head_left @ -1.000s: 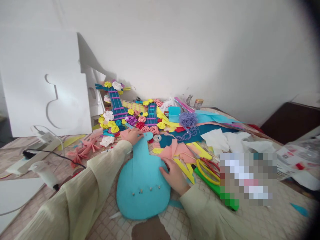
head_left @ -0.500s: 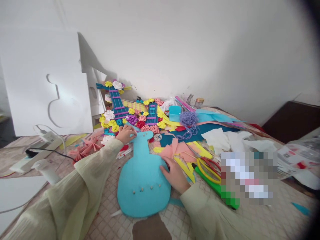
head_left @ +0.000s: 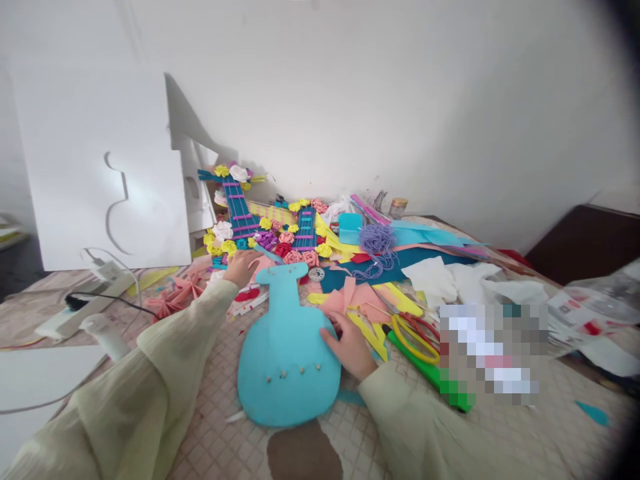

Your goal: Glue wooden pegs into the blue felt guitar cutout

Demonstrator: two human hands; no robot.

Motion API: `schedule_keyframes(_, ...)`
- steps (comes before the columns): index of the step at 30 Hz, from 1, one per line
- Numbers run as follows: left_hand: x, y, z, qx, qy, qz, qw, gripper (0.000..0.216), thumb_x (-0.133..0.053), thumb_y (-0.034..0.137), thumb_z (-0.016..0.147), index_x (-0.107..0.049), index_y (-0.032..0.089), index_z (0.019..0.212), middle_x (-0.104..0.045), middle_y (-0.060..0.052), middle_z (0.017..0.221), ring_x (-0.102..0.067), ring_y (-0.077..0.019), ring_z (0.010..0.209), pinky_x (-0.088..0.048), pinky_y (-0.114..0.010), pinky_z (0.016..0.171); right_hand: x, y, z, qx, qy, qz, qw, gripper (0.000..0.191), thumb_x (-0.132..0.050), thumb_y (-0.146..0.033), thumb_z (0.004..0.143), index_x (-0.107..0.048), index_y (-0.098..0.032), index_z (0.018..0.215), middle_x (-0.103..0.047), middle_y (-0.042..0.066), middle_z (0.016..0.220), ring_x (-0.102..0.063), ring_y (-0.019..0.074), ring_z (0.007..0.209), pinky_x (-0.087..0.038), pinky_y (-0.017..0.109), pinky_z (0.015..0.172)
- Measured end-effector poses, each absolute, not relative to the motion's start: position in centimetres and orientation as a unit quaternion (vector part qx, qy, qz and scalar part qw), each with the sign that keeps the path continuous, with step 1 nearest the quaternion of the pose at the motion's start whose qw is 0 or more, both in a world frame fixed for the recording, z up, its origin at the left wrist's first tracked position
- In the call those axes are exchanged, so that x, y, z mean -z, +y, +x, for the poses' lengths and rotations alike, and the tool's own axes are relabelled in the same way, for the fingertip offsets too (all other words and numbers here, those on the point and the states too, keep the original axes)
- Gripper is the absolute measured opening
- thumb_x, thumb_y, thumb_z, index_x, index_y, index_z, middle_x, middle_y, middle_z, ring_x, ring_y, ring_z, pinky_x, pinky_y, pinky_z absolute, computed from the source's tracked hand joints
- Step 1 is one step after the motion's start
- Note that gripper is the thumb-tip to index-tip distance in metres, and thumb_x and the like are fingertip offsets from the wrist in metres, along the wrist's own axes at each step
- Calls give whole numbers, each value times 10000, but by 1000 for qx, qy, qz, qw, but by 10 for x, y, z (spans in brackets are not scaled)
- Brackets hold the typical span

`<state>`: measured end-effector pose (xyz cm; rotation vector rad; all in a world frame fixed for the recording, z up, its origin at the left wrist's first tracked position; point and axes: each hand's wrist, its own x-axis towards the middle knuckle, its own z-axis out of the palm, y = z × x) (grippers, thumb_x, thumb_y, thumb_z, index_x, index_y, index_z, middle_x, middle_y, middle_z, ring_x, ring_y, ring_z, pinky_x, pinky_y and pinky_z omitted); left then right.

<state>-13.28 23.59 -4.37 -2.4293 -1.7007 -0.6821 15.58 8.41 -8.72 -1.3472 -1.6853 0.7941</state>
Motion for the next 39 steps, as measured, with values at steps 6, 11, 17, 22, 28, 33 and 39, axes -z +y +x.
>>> schedule_keyframes(6,53,246,-128,194,-528,-826,-31,269,-483,311,848,-537,169,1070,-547,-82,1117,-551,-183,958,-473,-397,823,89,84,156,-318,-667,-534,412,376,-539,-243,708,-573,-148,1070,-613,90,1042,-585,198,905,-478,358,819)
schedule_keyframes(11,60,245,-124,197,-540,-814,-80,277,-485,318,846,-534,167,1072,-551,-79,1104,-557,-181,938,-483,-388,803,85,83,156,-314,-666,-534,415,383,-550,-227,693,-585,-141,1064,-613,98,1049,-584,205,915,-475,365,825)
schedule_keyframes(17,66,245,-124,217,-573,-780,-129,277,-487,319,845,-535,167,1071,-551,-78,1103,-557,-182,937,-483,-386,802,83,82,156,-326,-661,-529,421,373,-547,-228,693,-589,-156,1057,-615,93,1042,-590,200,902,-484,360,812)
schedule_keyframes(22,63,238,-120,281,-598,-729,-176,279,-493,315,842,-533,162,1072,-553,-79,1098,-558,-182,936,-483,-389,801,83,82,156,-345,-643,-522,442,363,-566,-236,681,-593,-160,1035,-629,83,1009,-600,192,839,-493,366,789)
schedule_keyframes(28,55,213,-126,427,-635,-600,-233,314,-510,309,833,-512,148,1103,-536,-87,1125,-547,-200,971,-474,-414,814,76,76,157,-392,-603,-488,495,344,-586,-308,696,-572,-148,1000,-640,93,960,-613,190,783,-517,341,713)
schedule_keyframes(33,34,180,-118,551,-583,-482,-352,315,-503,318,837,-511,141,1098,-550,-83,1089,-562,-188,929,-489,-394,780,55,59,160,-432,-582,-432,537,392,-580,-374,734,-520,-161,1058,-624,96,1010,-620,187,847,-527,313,728)
schedule_keyframes(39,-14,134,-86,664,-433,-389,-469,184,-549,328,792,-565,160,864,-625,-27,828,-613,-129,729,-506,-310,716,36,30,170,-415,-600,-392,561,365,-604,-355,749,-529,-183,1061,-601,97,1042,-597,201,909,-518,323,771)
